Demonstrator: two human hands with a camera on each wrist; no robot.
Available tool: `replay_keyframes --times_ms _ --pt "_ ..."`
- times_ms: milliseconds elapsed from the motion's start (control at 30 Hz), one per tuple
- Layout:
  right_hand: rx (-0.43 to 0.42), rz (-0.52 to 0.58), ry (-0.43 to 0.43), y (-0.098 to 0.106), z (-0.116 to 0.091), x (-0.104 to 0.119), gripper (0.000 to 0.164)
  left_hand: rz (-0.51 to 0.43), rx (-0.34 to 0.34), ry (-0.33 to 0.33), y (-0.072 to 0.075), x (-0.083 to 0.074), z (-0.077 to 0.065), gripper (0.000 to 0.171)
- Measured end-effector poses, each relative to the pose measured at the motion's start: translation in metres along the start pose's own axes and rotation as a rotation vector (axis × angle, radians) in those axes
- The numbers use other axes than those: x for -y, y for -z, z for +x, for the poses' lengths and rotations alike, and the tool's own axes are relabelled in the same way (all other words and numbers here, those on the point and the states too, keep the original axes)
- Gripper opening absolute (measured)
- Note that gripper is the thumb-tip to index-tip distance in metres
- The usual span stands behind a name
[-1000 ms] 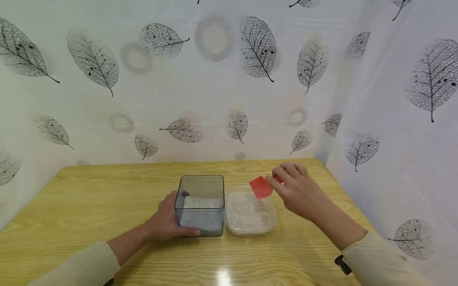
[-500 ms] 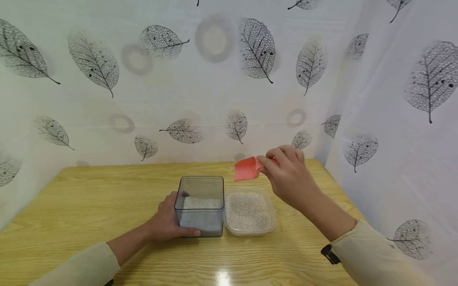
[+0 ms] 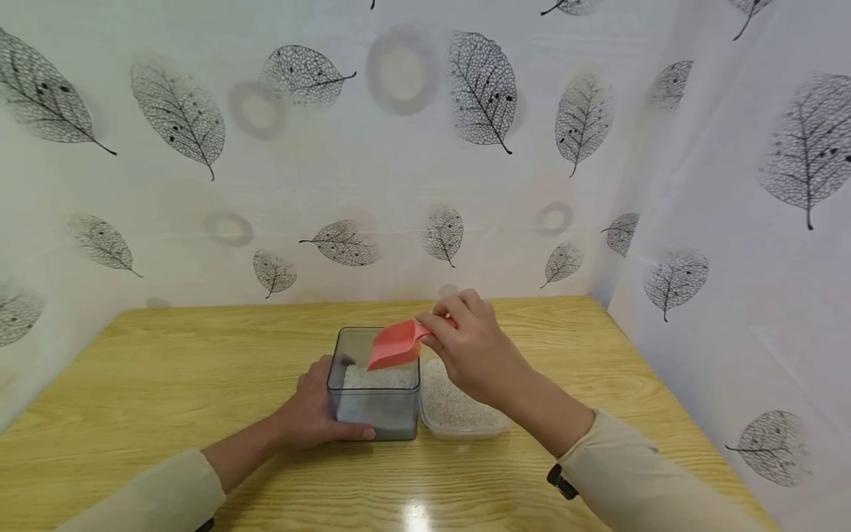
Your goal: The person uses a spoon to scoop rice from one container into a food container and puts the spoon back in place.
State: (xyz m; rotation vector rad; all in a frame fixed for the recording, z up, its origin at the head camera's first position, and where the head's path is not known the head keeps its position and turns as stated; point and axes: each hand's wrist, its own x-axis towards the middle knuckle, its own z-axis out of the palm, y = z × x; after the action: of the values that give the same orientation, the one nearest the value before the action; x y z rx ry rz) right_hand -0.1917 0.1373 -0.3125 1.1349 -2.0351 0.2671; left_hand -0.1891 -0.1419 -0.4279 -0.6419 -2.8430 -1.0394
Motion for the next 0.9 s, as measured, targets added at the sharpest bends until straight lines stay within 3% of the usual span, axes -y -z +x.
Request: replay_keyframes --times_ms 200,400,700,900 --pt "0.115 0.098 -0.041 -0.014 0.001 0.014 0.023 0.012 0.002 -0.001 0.001 -0.001 -0.001 0.114" --pt "0.264 0.218 -0.154 -0.015 -0.007 0.019 0.033 0.016 0.005 0.001 -0.001 -0.002 0.000 0.113" --pt "0.242 0.133 -0.207 -0.007 -0.025 -0.001 0.030 0.034 0.007 0.013 0.000 -0.001 -0.001 0.115" --pt "0.180 0.047 -0.212 -0.006 -0.055 -0.030 0.026 0.154 0.061 -0.011 0.005 0.002 -0.003 0.140"
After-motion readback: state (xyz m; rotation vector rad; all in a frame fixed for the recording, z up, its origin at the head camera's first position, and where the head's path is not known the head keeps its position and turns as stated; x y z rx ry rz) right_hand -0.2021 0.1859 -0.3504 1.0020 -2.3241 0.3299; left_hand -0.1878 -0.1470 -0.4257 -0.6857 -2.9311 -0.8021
